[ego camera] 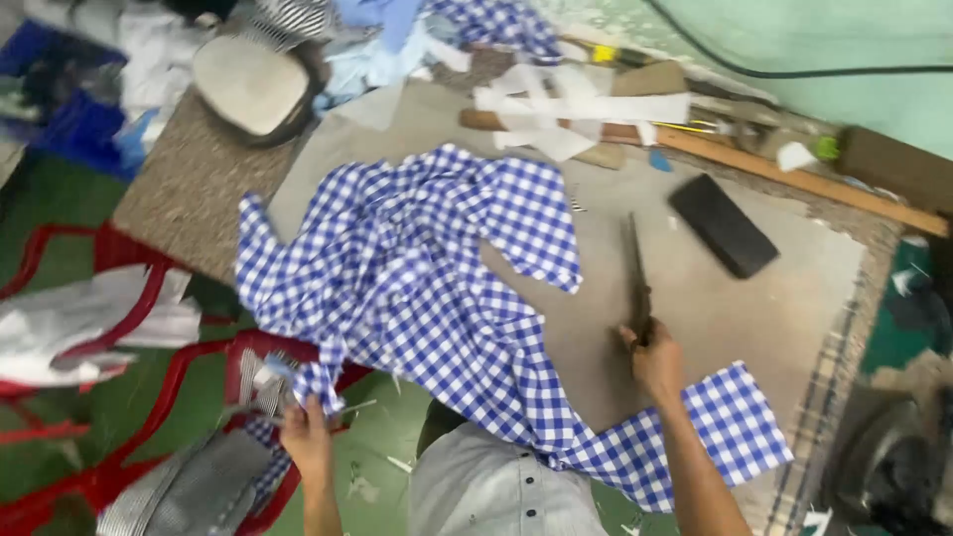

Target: The person lays a blue-and-white checkered shirt flat on a worktable, places a white paper pattern on the fabric, and irons over the pattern to flatten it. Then the person uses scissors to cut the fabric along the pattern edge, removing a strip of fabric.

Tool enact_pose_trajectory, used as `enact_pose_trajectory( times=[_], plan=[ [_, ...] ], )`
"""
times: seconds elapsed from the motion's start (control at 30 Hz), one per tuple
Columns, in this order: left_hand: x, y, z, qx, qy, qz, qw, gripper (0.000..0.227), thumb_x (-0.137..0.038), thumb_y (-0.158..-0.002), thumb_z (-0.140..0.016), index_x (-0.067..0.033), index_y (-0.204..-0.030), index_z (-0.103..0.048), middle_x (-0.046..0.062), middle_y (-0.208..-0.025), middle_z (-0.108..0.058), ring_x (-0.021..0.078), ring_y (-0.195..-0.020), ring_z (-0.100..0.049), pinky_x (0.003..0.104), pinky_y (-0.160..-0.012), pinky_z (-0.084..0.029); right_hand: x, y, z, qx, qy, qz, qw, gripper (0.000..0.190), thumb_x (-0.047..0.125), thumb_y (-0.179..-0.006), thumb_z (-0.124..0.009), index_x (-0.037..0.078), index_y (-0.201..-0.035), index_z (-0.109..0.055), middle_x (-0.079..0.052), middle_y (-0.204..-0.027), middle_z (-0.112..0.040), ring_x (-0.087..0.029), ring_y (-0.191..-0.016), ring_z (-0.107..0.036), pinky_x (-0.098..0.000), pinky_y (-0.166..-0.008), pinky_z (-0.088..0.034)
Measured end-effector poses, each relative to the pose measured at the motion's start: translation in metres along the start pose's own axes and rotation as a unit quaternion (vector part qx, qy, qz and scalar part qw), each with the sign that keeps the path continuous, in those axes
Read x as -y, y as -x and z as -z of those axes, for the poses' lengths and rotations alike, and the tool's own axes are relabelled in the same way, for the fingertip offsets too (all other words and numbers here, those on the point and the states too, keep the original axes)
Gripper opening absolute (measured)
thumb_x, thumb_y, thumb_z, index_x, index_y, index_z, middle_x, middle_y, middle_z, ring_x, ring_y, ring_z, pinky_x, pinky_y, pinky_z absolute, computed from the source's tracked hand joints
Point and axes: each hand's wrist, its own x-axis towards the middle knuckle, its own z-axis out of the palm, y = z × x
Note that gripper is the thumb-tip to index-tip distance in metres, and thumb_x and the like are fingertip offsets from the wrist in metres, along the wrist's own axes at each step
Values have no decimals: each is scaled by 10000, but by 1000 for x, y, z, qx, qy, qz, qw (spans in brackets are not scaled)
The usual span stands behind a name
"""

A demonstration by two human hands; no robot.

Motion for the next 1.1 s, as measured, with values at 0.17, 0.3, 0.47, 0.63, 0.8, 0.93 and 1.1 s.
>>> enact_pose_trajectory(
  times=[0.17,0.3,0.47,0.63,0.8,0.93,1.1],
  plan=[
    [160,142,101,287,-484,191,804,449,-521,-894,-600,-162,-1163,-629,145,-1133,-730,345,-1129,-696,517,-965,-543,4,-51,-21,-55,49,46,996,620,274,-981,-750,-110,-1426,-553,-344,-1234,-675,-486,-1200,-614,-588,-984,-478],
    [176,183,84,331,-544,271,722,755,-698,-881,-617,-419,-1552,-412,-69,-1610,-471,149,-1465,-468,443,-1154,-419,21,-73,-21,-118,86,57,988,630,233,-948,-794,-78,-1445,-564,-338,-1238,-679,-495,-1188,-614,-597,-966,-482],
    [-24,28,-55,140,-370,-155,905,336,-284,-967,-648,-172,-1283,-663,82,-1240,-696,313,-1088,-702,455,-899,-596,24,-99,-25,-127,157,177,963,556,109,-943,-767,-91,-1433,-596,-311,-1262,-597,-494,-1197,-581,-544,-1000,-486],
    [-163,-32,-193,276,-159,-522,791,270,-169,-1013,-629,-75,-1256,-695,130,-1219,-691,281,-1202,-633,420,-1052,-504,26,-60,-27,-210,344,245,882,380,149,-975,-730,19,-1332,-710,-176,-1200,-703,-282,-1201,-628,-352,-999,-489],
    [-177,-75,-279,475,-180,-587,630,611,-508,-988,-564,-138,-1473,-531,98,-1555,-497,285,-1452,-427,601,-1183,-291,14,32,-72,-149,244,211,935,418,299,-962,-690,36,-1286,-673,-192,-1260,-651,-328,-1253,-586,-427,-1091,-450],
    [-198,-129,-319,548,-344,-511,566,630,-578,-1044,-355,-202,-1538,-461,65,-1610,-429,241,-1517,-340,584,-1261,-70,-14,105,-107,-51,169,98,979,724,564,-914,-661,48,-1414,-574,-184,-1308,-635,-347,-1268,-584,-472,-1069,-455],
    [-215,-176,-351,430,-320,-526,661,651,-566,-979,-535,-97,-1430,-560,166,-1561,-486,332,-1477,-403,731,-1140,-235,-56,156,-128,35,390,-28,920,1236,832,-656,-737,196,-1602,-262,-32,-1426,-497,-244,-1367,-450,-434,-1171,-361]
  ],
)
